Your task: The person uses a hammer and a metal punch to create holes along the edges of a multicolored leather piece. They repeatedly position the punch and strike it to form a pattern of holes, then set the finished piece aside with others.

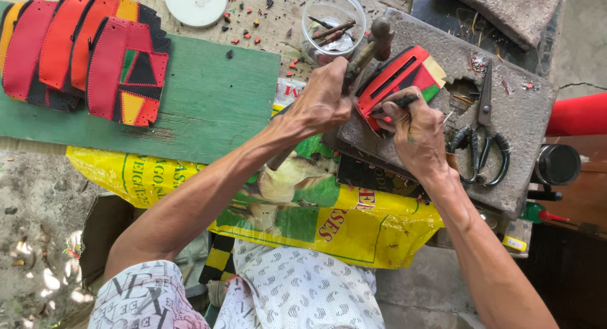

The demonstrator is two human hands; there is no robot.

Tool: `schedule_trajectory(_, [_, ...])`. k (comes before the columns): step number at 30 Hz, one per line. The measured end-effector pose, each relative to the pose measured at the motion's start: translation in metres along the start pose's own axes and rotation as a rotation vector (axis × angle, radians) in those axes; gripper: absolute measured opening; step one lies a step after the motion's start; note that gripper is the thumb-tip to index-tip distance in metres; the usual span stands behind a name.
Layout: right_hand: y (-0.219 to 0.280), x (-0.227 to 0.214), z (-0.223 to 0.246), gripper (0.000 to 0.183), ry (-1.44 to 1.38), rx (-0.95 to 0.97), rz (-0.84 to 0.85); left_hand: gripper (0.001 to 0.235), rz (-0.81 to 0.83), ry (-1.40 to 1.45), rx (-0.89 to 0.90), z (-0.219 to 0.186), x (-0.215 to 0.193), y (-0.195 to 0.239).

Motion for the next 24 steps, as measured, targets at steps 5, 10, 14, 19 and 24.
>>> schedule_trajectory(5, [-0.001,0.001,0.002,0.009,0.068,0.012,0.018,0.045,-0.136,-0.040,0.199,-0.018,0.003,0.008])
schedule_trajectory(10, [-0.001,0.002,-0.001,0.010,0.042,-0.003,0.018,0.017,-0.055,-0.065,0.078,-0.017,-0.009,0.003])
schedule_trajectory(14, [0.001,0.002,-0.003,0.012,0.040,0.008,0.023,0.023,-0.038,-0.066,0.079,-0.029,-0.033,0.014])
schedule_trajectory(19, [0.000,0.002,-0.001,0.013,0.029,-0.007,0.017,0.035,-0.024,-0.086,0.218,-0.055,-0.053,0.038])
schedule_trajectory(24, [0.001,0.002,0.003,0.016,0.063,-0.034,0.016,0.039,-0.028,-0.136,0.324,-0.071,-0.059,0.057])
Point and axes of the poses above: each hand's wrist, its own y-axis away from the middle knuckle, its own x-axis out of the palm, z = x × y, the point moved 7 cm from there along -y, towards the middle knuckle, and after that the axes turned 12 degrees about -x, right-handed, at the moved point
